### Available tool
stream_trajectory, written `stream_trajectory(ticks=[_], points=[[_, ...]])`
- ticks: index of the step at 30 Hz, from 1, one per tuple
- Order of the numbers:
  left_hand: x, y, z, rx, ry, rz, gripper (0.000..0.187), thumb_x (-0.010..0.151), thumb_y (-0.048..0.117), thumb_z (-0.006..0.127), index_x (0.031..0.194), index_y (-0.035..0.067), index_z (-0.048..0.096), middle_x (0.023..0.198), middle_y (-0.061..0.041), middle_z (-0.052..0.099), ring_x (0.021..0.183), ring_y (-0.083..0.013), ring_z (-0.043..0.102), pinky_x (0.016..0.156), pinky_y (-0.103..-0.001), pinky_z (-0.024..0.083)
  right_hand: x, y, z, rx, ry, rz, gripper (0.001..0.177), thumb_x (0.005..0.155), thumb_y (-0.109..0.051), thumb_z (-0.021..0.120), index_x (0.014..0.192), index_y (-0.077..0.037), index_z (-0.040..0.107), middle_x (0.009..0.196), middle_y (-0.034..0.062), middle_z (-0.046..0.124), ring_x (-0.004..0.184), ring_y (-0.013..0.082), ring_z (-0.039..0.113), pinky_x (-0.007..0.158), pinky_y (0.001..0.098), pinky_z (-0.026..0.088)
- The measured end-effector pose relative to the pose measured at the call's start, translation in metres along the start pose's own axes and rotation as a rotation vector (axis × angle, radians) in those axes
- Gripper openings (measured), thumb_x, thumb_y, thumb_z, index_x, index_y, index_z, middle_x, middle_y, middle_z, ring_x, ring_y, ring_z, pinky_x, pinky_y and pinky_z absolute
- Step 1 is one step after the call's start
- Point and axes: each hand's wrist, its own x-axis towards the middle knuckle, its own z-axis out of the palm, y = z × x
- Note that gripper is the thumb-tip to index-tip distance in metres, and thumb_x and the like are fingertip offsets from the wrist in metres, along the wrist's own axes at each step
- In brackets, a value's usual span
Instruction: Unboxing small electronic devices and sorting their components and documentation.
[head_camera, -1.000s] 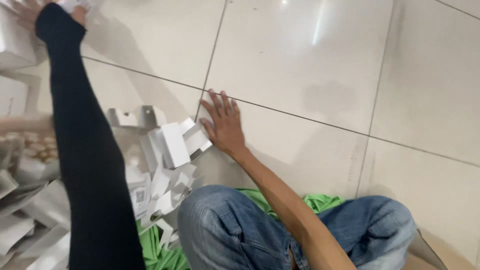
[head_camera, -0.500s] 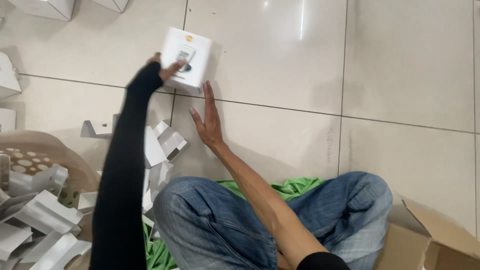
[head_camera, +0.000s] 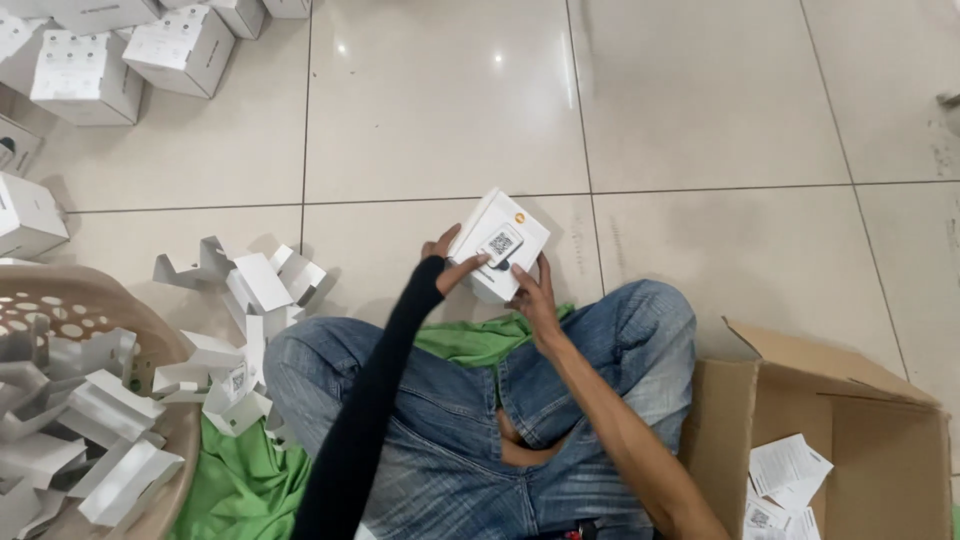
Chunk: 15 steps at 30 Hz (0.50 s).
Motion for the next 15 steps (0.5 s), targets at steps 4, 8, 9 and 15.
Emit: stream_trajectory(ticks=[4, 8, 9, 15], points=[[-0.083, 0.034, 0.099, -1.123, 0.260, -0.167, 0.088, 0.075, 0.018, 0.083, 0.145, 0.020, 0.029, 0.122, -0.019, 0.066, 0.107, -0.0298, 0.068, 0.087, -0.041, 0.057, -0.021, 0.014, -0.044, -0.084, 0.001, -0.101, 0.084, 0.091, -0.041, 0.067, 0.159, -0.023, 0.023, 0.137, 0.0121, 0.058, 0.114, 0.0280, 0.065, 0.096, 0.0429, 0.053], [-0.106, 0.016, 0.153, -1.408, 0.371, -0.283, 0.056, 0.084, 0.015, 0.081, 0.136, 0.008, 0.060, 0.119, -0.007, 0.071, 0.103, -0.0187, 0.067, 0.077, -0.031, 0.050, -0.013, 0.023, -0.051, -0.107, 0.031, -0.205, 0.082, 0.090, -0.038, 0.072, 0.160, -0.024, 0.033, 0.130, 0.0194, 0.061, 0.124, 0.0297, 0.058, 0.104, 0.0430, 0.046], [-0.114, 0.017, 0.152, -1.420, 0.446, -0.327, 0.054, 0.083, 0.017, 0.082, 0.132, 0.007, 0.061, 0.118, -0.005, 0.072, 0.105, -0.0162, 0.070, 0.084, -0.030, 0.057, -0.015, 0.023, -0.046, -0.115, 0.008, -0.213, 0.081, 0.090, -0.039, 0.072, 0.161, -0.024, 0.036, 0.130, 0.0207, 0.062, 0.125, 0.0309, 0.057, 0.106, 0.0434, 0.045], [-0.121, 0.013, 0.155, -1.299, 0.537, -0.658, 0.055, 0.089, 0.026, 0.081, 0.126, 0.003, 0.048, 0.114, -0.015, 0.069, 0.096, -0.0262, 0.070, 0.073, -0.037, 0.057, -0.022, 0.008, -0.040, -0.024, 0.083, -0.127, 0.073, 0.091, -0.043, 0.064, 0.156, -0.026, 0.036, 0.137, 0.0161, 0.058, 0.126, 0.0285, 0.057, 0.101, 0.0456, 0.050]])
